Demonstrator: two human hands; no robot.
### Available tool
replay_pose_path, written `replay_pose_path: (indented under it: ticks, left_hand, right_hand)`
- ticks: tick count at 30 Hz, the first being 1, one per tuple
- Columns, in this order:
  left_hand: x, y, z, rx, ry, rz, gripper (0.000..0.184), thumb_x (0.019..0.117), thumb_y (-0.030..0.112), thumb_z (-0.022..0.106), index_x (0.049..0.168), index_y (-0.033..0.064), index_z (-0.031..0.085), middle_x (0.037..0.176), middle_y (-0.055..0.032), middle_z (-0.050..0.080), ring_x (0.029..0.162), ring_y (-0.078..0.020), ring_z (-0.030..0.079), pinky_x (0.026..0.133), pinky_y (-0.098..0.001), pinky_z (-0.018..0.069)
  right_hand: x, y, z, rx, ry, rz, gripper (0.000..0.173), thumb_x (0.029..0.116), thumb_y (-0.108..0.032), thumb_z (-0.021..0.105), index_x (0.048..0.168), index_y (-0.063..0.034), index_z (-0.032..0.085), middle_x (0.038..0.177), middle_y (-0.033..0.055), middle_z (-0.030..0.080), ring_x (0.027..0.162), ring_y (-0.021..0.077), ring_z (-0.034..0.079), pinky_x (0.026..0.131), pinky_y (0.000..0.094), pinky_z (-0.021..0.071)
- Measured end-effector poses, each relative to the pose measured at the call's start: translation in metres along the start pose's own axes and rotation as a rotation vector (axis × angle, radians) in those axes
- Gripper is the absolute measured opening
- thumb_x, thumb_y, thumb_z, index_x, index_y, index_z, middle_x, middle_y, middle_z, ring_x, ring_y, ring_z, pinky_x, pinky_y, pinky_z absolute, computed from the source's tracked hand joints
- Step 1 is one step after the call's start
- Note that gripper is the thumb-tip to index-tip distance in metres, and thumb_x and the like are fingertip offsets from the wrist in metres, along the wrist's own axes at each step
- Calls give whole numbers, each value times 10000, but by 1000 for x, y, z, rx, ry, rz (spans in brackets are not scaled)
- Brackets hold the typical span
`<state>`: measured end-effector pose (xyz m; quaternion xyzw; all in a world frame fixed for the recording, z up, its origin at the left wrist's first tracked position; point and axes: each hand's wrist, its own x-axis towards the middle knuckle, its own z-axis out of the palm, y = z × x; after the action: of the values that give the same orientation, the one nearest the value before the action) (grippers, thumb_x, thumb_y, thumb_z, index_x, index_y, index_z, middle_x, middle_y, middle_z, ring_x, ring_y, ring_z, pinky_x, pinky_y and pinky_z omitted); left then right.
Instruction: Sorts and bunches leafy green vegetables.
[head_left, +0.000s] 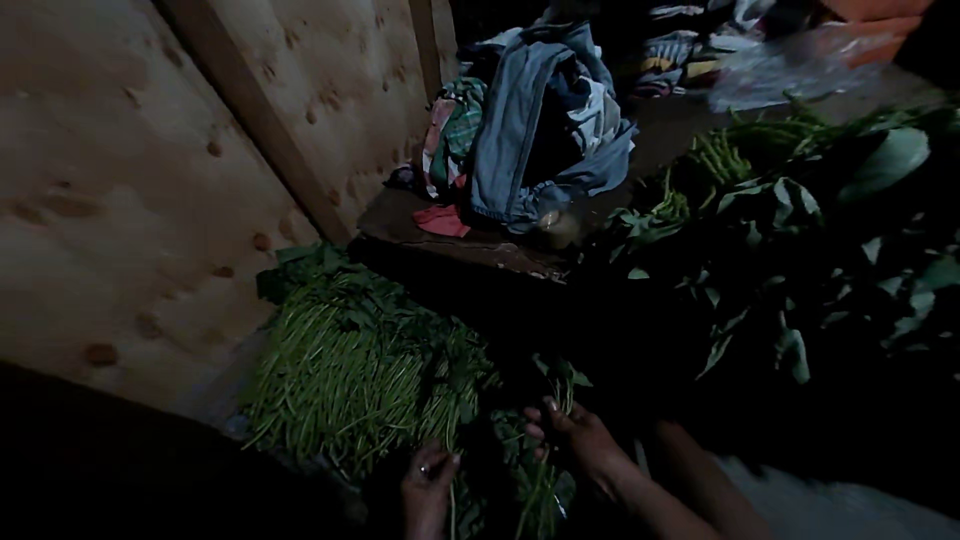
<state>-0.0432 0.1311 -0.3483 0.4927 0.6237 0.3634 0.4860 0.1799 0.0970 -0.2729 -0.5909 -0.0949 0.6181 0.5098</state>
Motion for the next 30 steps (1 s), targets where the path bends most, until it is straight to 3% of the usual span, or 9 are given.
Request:
replay_pose_path:
  ticks: [3,6,15,19,24,28,30]
  left_hand:
    - [-20,1,4,-85,-21,57,331,869,-17,745,1167,-126,654,1086,-187,697,977,-138,673,890,-293,560]
    - [-35,4,12,-120,-39,78,268,858,-27,748,1098,-121,672,1015,-149,701,931,-92,668,860,-261,565]
    - [-65,10,38,-64,-193,187,225,851,-23,748,1059,-100,706,917,-131,721,830,-78,681,806,-238,570]
    - [-64,9,44,-10,-303,303,178,880,-7,714,1047,-64,744,994,-154,733,930,-135,696,875,-272,571]
    - [-59,12,50,92,-364,356,193,908,8,685,1066,-89,737,996,-210,721,941,-210,700,897,-327,570]
    - [-22,22,44,329,-602,326,275,1002,145,619,1137,-68,728,1192,-229,688,1145,-289,654,1044,-399,497]
    - [18,27,40,640,-646,189,377,1058,242,545,1293,-29,662,1412,-223,581,1335,-327,544,1160,-443,392]
  right_hand:
    - [0,2,-3,0,12,-17,322,1111,-227,450,1354,-30,527,1132,84,721,940,180,731,753,326,610]
    - [0,4,-7,-17,34,-19,292,1097,-207,488,1320,-31,556,1090,83,721,896,177,729,727,324,611]
    - [-5,7,-7,-172,-99,8,311,1083,-198,527,1355,-52,562,1153,113,689,932,206,722,764,361,618]
    - [-5,8,-8,-228,-141,23,298,1093,-208,503,1344,-51,541,1145,102,670,936,189,705,778,357,612]
    - [-2,8,-7,-176,-117,-7,323,1099,-173,479,1401,-61,490,1187,121,675,976,215,714,793,366,611]
    - [2,7,-6,-114,-72,-51,261,1118,-160,412,1303,7,488,939,91,657,810,172,709,765,326,620]
    - [3,5,-7,-32,-21,-95,254,1123,-165,389,1287,8,475,853,74,609,732,164,679,730,326,615]
